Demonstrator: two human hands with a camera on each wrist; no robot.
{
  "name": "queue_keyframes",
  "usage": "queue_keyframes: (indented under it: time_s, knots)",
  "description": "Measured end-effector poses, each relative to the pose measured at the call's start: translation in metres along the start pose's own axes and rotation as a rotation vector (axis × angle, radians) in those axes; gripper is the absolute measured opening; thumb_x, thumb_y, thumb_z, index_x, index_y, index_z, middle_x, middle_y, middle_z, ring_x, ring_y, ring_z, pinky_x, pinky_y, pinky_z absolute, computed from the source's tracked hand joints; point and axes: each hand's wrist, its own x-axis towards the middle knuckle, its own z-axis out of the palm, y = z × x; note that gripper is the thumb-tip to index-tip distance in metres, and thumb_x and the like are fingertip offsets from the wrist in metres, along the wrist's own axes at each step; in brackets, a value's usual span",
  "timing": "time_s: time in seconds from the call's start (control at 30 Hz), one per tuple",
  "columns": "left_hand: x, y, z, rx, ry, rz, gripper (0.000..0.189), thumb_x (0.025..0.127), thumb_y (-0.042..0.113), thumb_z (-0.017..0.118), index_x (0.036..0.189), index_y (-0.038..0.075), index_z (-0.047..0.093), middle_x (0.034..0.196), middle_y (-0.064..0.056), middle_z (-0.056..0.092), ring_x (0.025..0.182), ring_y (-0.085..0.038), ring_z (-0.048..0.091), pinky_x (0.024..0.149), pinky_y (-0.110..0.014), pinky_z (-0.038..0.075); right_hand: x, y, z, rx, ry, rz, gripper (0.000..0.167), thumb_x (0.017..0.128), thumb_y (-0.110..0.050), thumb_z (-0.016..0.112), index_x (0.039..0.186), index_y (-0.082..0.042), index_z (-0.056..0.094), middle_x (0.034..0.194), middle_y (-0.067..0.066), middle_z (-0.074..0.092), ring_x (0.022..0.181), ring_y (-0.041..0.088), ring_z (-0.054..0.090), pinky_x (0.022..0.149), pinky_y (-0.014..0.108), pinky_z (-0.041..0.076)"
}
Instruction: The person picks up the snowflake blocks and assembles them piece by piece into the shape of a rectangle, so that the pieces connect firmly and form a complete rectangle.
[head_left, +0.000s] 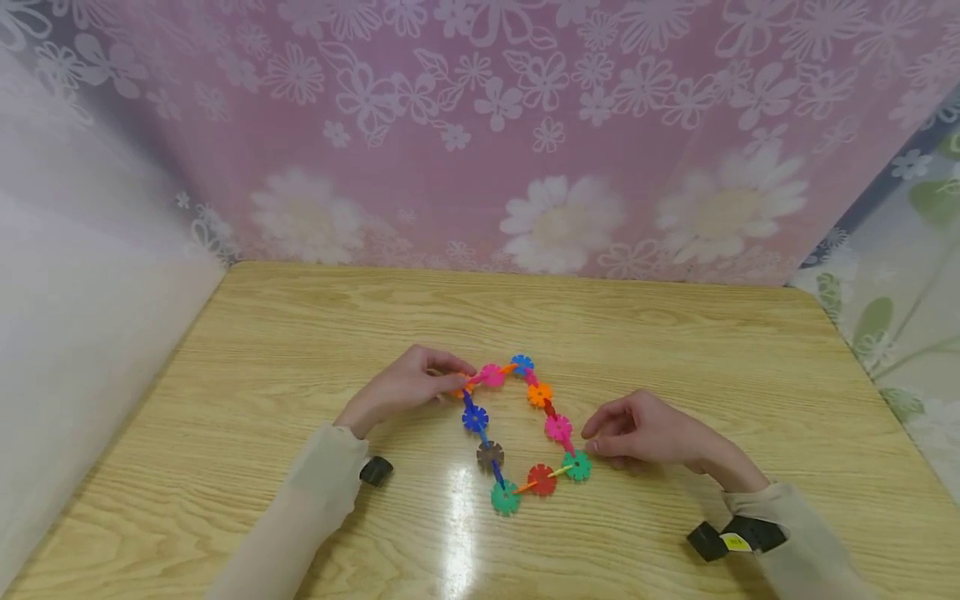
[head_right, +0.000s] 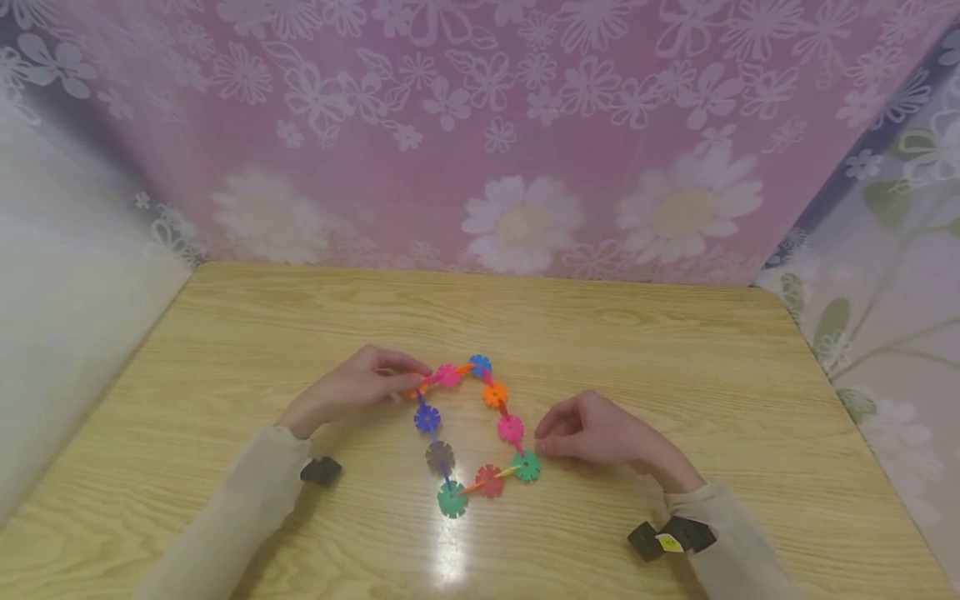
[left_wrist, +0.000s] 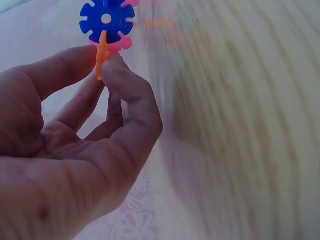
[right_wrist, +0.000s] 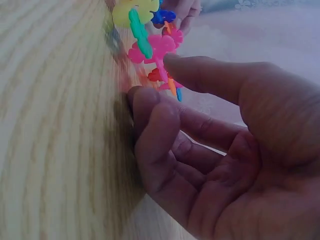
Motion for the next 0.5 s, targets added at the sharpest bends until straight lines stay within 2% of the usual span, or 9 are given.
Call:
queue_keyframes:
  time_s: [0.2, 0.37, 0.5]
  knots:
    - [-0.005, -0.003, -0.002, 0.003, -0.021, -0.013, 0.026, 0.101, 0.015, 0.063, 0.125, 0.011, 0.072, 0.123, -0.007, 0.072, 0.086, -0.015, 0.063, 0.074, -0.027, 0.053, -0.003, 0.002, 0.006, -0.022, -0.019, -0.018, 0.025, 0.092, -0.021, 0.077, 0.109, -0.003, 0.073, 0.081, 0.003, 0.066, 0.063, 0.007, 0.055, 0.056, 0.022, 0.046]
    - [-0.006, -0.006, -0.002, -0.027, -0.063, -0.03, 0.027, 0.098, 0.006, 0.063, 0.124, 0.006, 0.071, 0.121, -0.008, 0.072, 0.083, -0.014, 0.061, 0.072, -0.025, 0.053, -0.003, -0.001, 0.012, -0.016, 0.005, -0.059, 0.017, 0.089, -0.016, 0.078, 0.098, -0.002, 0.073, 0.081, 0.002, 0.066, 0.067, 0.007, 0.056, 0.057, 0.02, 0.045]
    - [-0.006, -0.007, -0.003, -0.056, -0.091, -0.043, 0.027, 0.097, 0.001, 0.062, 0.123, 0.004, 0.071, 0.11, -0.007, 0.071, 0.08, -0.014, 0.058, 0.071, -0.026, 0.054, -0.005, 0.0, 0.012, 0.04, 0.014, -0.032, 0.016, 0.091, -0.014, 0.075, 0.097, 0.001, 0.07, 0.08, 0.003, 0.067, 0.067, 0.009, 0.059, 0.054, 0.021, 0.046]
